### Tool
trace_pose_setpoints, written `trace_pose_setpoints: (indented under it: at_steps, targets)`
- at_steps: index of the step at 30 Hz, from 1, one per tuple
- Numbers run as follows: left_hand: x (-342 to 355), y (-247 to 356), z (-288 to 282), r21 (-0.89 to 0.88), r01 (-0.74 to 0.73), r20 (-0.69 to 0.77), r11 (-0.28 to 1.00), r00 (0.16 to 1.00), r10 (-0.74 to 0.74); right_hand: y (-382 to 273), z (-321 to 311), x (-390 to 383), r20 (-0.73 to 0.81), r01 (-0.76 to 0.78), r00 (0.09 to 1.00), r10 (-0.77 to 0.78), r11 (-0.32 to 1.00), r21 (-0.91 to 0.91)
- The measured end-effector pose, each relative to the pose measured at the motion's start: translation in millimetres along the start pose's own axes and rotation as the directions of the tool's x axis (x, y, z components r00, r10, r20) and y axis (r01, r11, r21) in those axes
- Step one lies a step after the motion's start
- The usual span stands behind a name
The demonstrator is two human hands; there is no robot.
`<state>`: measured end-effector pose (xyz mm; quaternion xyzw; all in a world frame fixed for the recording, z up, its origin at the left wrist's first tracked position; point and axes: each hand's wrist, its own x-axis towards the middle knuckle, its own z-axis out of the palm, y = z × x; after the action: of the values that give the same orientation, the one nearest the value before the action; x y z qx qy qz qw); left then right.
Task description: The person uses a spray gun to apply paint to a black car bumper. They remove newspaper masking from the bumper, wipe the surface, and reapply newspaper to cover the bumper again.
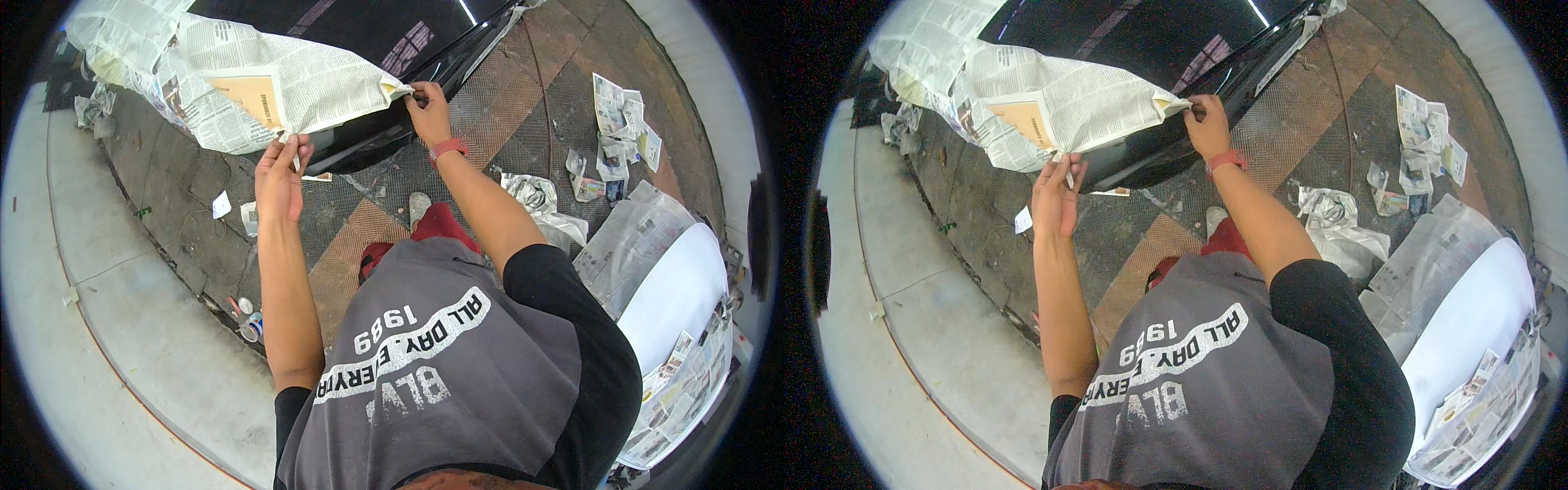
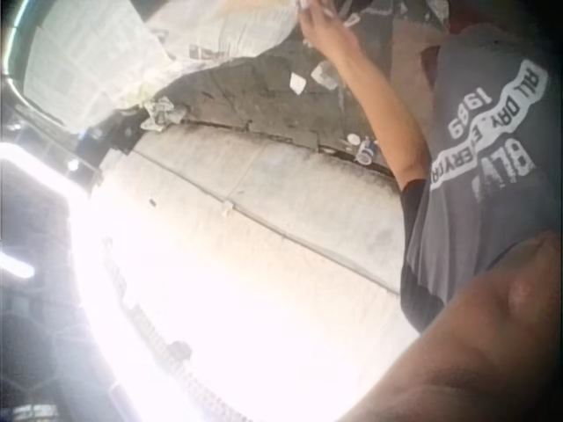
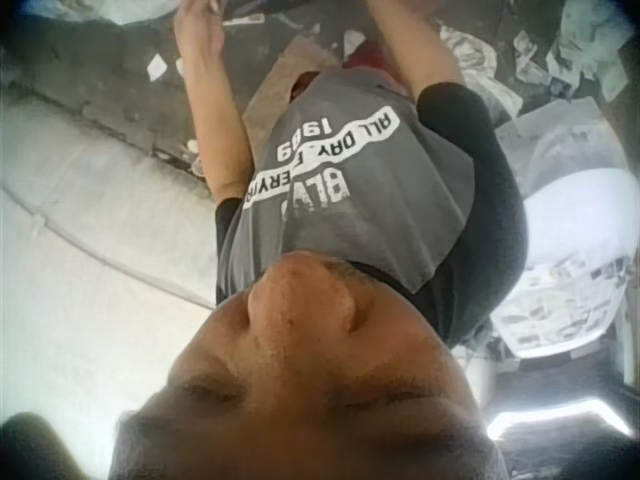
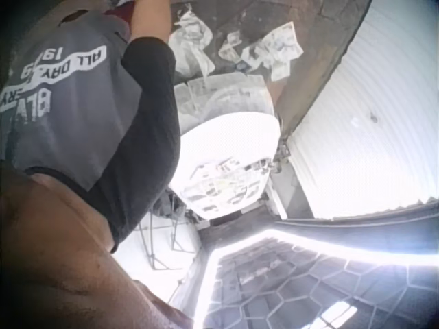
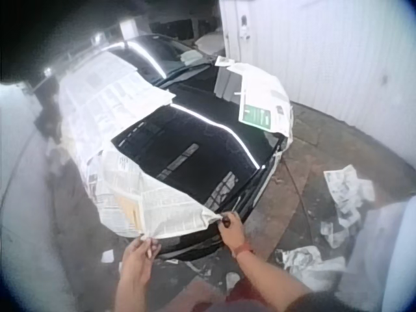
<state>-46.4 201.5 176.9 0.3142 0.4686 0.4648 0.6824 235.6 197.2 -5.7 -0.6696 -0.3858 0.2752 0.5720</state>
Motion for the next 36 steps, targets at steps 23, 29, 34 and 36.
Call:
trace_pose_setpoints:
  at_steps: [23, 29, 34, 36]
  targets:
    - [-33, -7, -58, -0.017, -0.024, -0.079, 1.0, 0.997, 0.022, -12, -8, -49, 0.266, 0.306, 0.923, -0.278, 0.949, -0.07]
    - [-32, -17, -66, -0.066, 0.027, -0.096, 0.997, 0.995, -0.033, -27, 0, -71, 0.314, 0.149, 0.938, -0.148, 0.989, 0.021]
    - [-28, -27, -67, -0.083, 0.105, -0.147, 0.991, 0.982, -0.117, -40, 13, -107, 0.373, 0.061, 0.925, -0.08, 0.996, 0.061]
    - [-29, -30, -63, -0.043, 0.104, -0.147, 0.994, 0.983, -0.109, -42, 22, -114, 0.346, -0.034, 0.938, -0.006, 0.993, 0.11]
